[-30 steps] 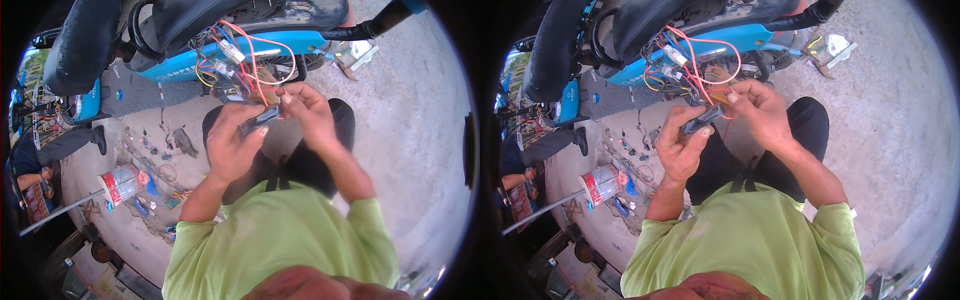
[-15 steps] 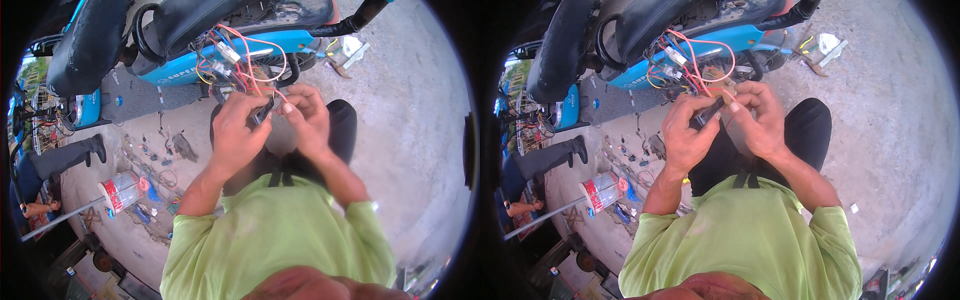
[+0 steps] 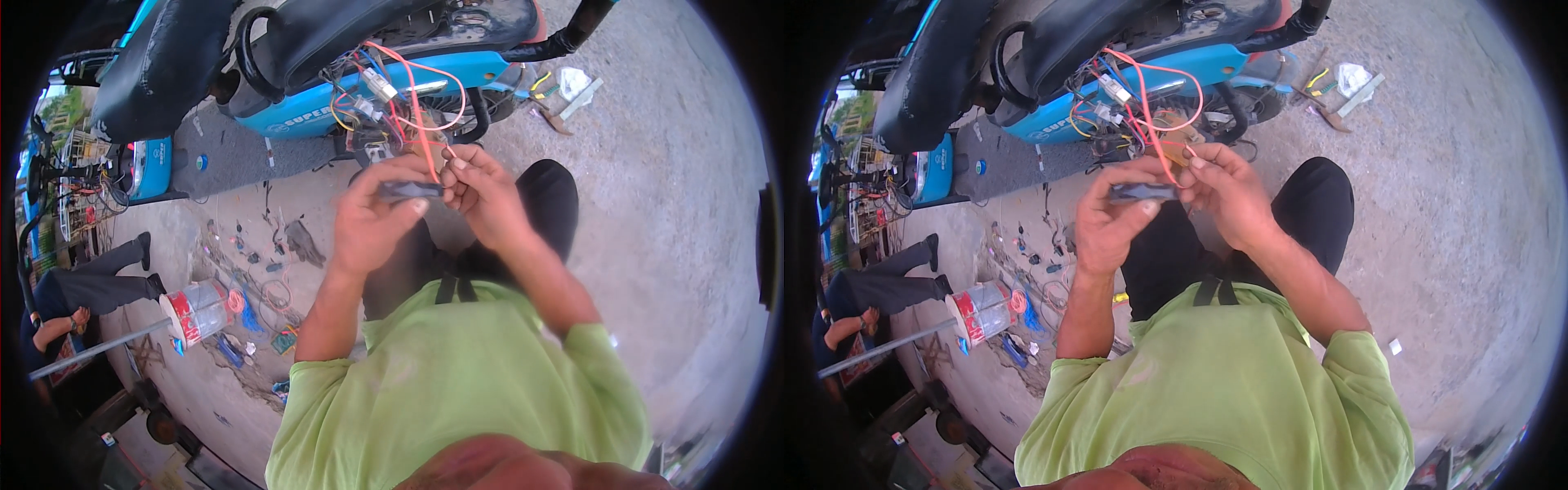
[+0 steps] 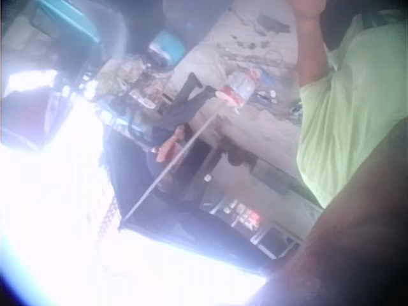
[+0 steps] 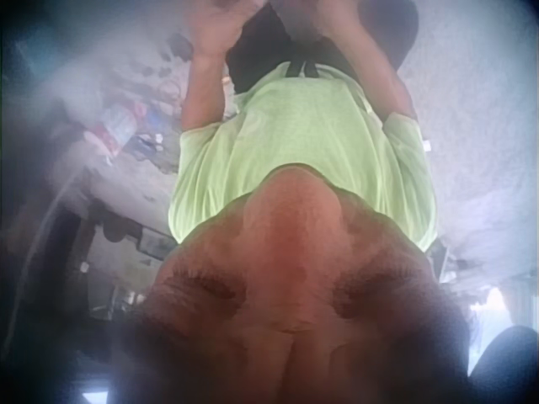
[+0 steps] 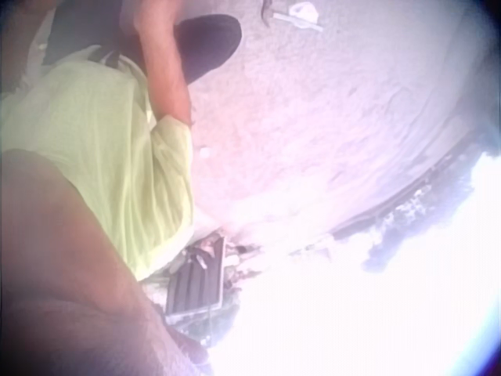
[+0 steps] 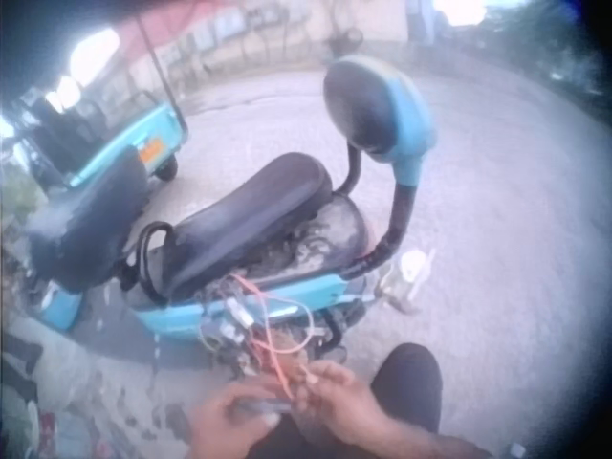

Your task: The person repairs the wiring of an electric scooter by stripping wire ends, twisting them together, and securing the connection with electrical tape.

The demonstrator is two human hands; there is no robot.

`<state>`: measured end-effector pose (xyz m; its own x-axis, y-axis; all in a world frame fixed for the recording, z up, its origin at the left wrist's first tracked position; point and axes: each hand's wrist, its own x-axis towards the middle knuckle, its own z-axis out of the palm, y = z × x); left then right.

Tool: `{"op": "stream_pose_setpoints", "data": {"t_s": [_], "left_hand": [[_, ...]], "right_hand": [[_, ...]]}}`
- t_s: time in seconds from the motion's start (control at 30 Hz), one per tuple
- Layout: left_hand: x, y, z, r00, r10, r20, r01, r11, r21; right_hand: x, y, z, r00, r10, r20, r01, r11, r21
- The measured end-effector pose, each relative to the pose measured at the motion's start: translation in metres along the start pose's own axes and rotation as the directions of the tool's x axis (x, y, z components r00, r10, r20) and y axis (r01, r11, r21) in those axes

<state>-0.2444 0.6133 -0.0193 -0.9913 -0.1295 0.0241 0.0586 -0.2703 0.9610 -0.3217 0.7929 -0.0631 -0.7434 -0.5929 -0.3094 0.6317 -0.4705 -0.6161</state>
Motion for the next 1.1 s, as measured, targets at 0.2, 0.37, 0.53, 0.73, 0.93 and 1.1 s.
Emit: {"op": "stream_pose_setpoints", "data": {"t_s": [0.2, 0.37, 0.53, 0.73, 0.93, 1.1], "left_hand": [[0.003, -0.004, 0.013, 0.968, 0.18, 0.176, -0.228, 0.922, 0.312], [-0.003, -0.009, 0.008, 0.968, 0.224, 0.112, -0.248, 0.922, 0.297], [-0.017, -0.009, -0.006, 0.979, -0.166, -0.122, 0.163, 0.986, -0.032], [-0.003, -0.016, -0.01, 0.975, -0.223, -0.015, 0.21, 0.938, -0.274], [0.002, -0.028, -0.005, 0.967, -0.242, -0.082, 0.203, 0.923, -0.327], [0.001, -0.037, 0.011, 0.98, -0.125, -0.157, 0.115, 0.991, -0.072]], "right_hand": [[0.005, 0.008, 0.01, 0.979, -0.025, -0.201, 0.013, 0.998, -0.061], [-0.007, -0.005, 0.014, 0.997, 0.0, -0.08, -0.032, 0.917, -0.399], [0.001, -0.018, -0.003, 0.957, 0.264, 0.123, -0.248, 0.96, -0.128], [0.002, -0.021, -0.001, 0.913, 0.389, 0.121, -0.373, 0.918, -0.137], [-0.031, -0.017, 0.01, 0.954, 0.197, -0.227, -0.26, 0.921, -0.291], [-0.06, -0.032, 0.048, 0.591, -0.423, 0.687, 0.807, 0.285, -0.518]]}}
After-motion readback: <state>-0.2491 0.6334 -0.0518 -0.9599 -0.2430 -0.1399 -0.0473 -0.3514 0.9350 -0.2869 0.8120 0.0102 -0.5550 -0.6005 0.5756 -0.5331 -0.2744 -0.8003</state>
